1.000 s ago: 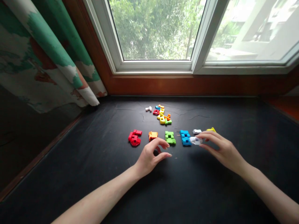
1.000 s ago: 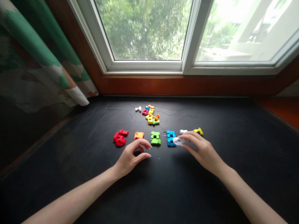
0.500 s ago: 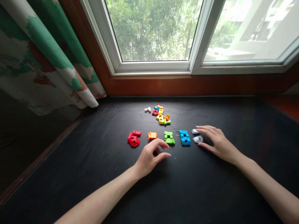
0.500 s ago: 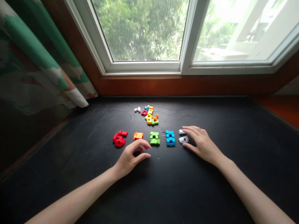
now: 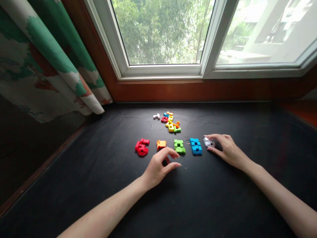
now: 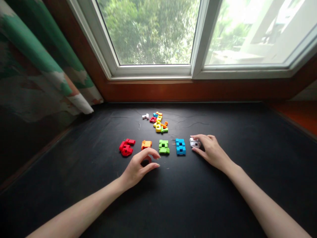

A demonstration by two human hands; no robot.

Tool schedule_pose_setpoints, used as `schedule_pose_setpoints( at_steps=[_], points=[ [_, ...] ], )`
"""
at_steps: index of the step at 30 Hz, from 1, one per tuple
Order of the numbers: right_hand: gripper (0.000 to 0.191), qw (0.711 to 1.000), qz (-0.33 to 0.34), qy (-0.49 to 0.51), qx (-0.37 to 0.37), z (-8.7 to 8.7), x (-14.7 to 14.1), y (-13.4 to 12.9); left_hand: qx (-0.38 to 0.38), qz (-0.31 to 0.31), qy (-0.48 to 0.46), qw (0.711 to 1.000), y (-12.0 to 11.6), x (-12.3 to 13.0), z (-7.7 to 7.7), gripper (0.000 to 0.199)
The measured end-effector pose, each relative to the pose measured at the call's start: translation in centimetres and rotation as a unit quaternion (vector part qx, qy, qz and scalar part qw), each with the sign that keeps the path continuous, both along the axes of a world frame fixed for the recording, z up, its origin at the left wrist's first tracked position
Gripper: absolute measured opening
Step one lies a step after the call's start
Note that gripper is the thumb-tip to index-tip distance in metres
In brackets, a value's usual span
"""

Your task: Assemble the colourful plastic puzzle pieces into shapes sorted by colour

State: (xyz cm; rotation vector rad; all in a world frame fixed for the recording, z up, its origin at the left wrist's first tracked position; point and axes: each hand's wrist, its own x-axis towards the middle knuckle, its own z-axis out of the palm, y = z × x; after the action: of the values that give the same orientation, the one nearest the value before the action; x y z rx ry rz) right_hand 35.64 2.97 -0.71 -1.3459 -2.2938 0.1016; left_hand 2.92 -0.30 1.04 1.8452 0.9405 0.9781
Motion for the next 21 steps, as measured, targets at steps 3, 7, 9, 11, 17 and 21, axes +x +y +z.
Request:
schedule_pose_setpoints(
  at_steps=[3,7,9,11,17,21],
  points=[
    [0.033,1.0,-0.02,0.002,0.004,-0.42,-0.03,0.0,0.001,-0.003,-0.002,1.0,0.02,-0.01,-0.05,0.019],
    [0.034,0.999,-0.028,0.008,0.021,-0.9,0.0,0.0,0.002,-0.005,0.003,1.0,0.04,0.0,-0.04,0.018],
    [0.034,0.999,-0.027,0.009,0.027,-1.02,0.07,0.03,0.0,-0.006,0.003,1.0,0.04,0.01,-0.03,0.018],
    [0.035,0.999,-0.025,0.006,0.031,-1.07,0.13,0.07,-0.001,-0.006,-0.001,1.0,0.03,0.03,-0.04,0.017],
    [0.035,0.999,-0.019,0.003,0.03,-1.03,0.26,0.17,0.0,-0.005,-0.002,1.0,0.05,0.06,-0.01,0.016],
    [0.034,1.0,-0.01,0.005,0.019,-1.1,0.69,0.41,0.009,-0.004,0.004,1.0,0.06,0.05,-0.17,0.016]
  ],
)
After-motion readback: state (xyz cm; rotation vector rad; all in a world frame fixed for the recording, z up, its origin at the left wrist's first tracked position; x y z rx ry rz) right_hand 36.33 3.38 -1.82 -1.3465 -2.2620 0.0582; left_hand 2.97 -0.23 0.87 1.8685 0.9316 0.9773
